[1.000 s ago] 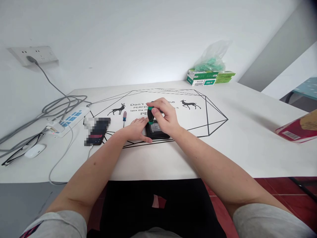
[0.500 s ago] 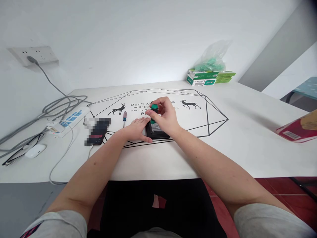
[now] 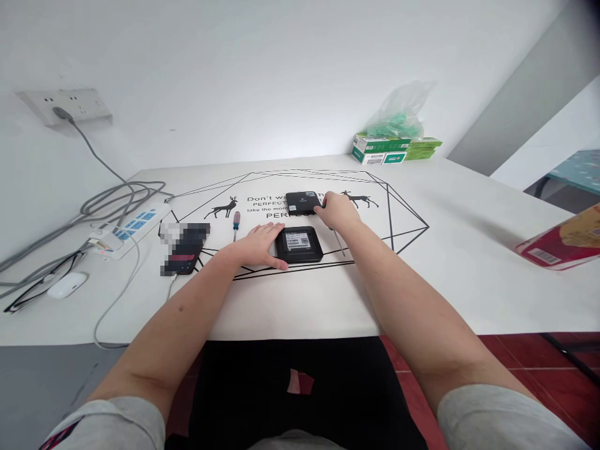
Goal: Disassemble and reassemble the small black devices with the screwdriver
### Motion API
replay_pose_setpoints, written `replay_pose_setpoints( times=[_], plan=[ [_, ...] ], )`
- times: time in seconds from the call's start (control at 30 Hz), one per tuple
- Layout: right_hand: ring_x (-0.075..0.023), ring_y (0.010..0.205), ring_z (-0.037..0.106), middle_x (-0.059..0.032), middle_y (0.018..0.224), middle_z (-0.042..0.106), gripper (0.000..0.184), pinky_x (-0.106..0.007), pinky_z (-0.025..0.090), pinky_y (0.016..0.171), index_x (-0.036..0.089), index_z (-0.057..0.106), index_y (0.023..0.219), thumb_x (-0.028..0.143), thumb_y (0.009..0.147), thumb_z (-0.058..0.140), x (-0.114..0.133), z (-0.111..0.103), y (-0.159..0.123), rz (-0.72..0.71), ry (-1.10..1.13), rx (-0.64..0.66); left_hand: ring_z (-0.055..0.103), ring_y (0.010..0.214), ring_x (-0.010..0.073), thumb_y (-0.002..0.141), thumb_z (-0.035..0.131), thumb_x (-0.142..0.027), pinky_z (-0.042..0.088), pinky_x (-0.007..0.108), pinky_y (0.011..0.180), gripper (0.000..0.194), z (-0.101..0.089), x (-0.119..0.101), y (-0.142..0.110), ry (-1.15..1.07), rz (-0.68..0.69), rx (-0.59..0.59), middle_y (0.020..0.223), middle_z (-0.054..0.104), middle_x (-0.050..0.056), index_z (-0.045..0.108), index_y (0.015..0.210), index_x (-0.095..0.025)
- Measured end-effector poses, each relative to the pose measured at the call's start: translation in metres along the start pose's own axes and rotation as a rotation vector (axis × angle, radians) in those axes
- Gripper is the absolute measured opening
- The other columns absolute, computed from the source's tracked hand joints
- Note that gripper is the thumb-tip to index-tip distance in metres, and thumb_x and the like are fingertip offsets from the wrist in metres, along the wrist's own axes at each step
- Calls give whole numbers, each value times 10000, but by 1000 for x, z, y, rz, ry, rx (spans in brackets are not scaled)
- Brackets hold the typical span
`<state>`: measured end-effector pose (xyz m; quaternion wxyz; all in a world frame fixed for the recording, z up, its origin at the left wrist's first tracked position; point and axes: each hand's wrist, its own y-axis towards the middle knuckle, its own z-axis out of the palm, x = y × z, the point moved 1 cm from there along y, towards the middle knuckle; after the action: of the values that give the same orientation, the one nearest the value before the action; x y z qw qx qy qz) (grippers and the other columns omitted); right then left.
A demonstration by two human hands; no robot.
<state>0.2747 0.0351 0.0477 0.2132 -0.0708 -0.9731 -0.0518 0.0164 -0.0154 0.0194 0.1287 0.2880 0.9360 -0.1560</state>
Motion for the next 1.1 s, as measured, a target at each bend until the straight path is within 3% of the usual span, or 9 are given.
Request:
replay_pose_setpoints(
  times=[0.17, 0.37, 0.53, 0.7, 0.9, 1.1],
  plan=[
    [-351, 1216, 749, -253, 1369, 736, 368, -408, 596, 904, 124, 686, 1363, 306, 1049, 624, -1, 9, -3, 20, -192, 134, 79, 1743, 431, 748, 684, -932, 113, 566, 1401, 1438, -2, -4, -2, -1, -12, 20, 1878, 136, 208, 121, 1805, -138],
    [-394, 1471, 588, -271, 1505, 655, 423, -491, 547, 1111, 102, 672, 1418, 336, 1080, 573, 15, 2, -19, -62, -280, 92, 75, 1742, 433, 756, 666, -937, 124, 556, 1401, 1424, -4, -6, -4, -2, -14, 23, 1884, 137, 184, 115, 1811, -156],
    [-348, 1221, 751, -239, 1320, 766, 429, -421, 594, 965, 144, 739, 1291, 445, 1100, 501, 35, 0, -39, -117, -261, 162, 82, 1741, 436, 756, 668, -943, 120, 574, 1397, 1420, -2, -4, -2, 12, -2, 24, 1884, 134, 185, 107, 1808, -171],
    [-372, 1167, 780, -247, 1264, 790, 488, -442, 601, 930, 150, 759, 1212, 546, 1084, 504, 47, 9, -54, -183, -268, 230, 89, 1743, 422, 756, 671, -943, 113, 555, 1399, 1419, 0, -1, 1, 33, -4, 17, 1878, 145, 206, 111, 1802, -164],
    [-404, 1138, 771, -235, 1242, 799, 523, -490, 588, 923, 170, 577, 1374, 584, 1055, 551, 41, 11, -51, -157, -34, 161, 112, 1735, 454, 726, 724, -920, 162, 576, 1394, 1451, -2, -1, -1, 7, -26, 8, 1870, 150, 234, 149, 1799, -131],
    [-296, 977, 725, -103, 1025, 778, 361, -414, 549, 891, 249, 568, 1012, 609, 1040, 579, 40, 5, -44, -124, 354, 47, 109, 1732, 466, 738, 771, -857, 170, 583, 1396, 1481, -1, 0, -2, -36, -5, -4, 1880, 98, 209, 36, 1812, -152]
  ],
)
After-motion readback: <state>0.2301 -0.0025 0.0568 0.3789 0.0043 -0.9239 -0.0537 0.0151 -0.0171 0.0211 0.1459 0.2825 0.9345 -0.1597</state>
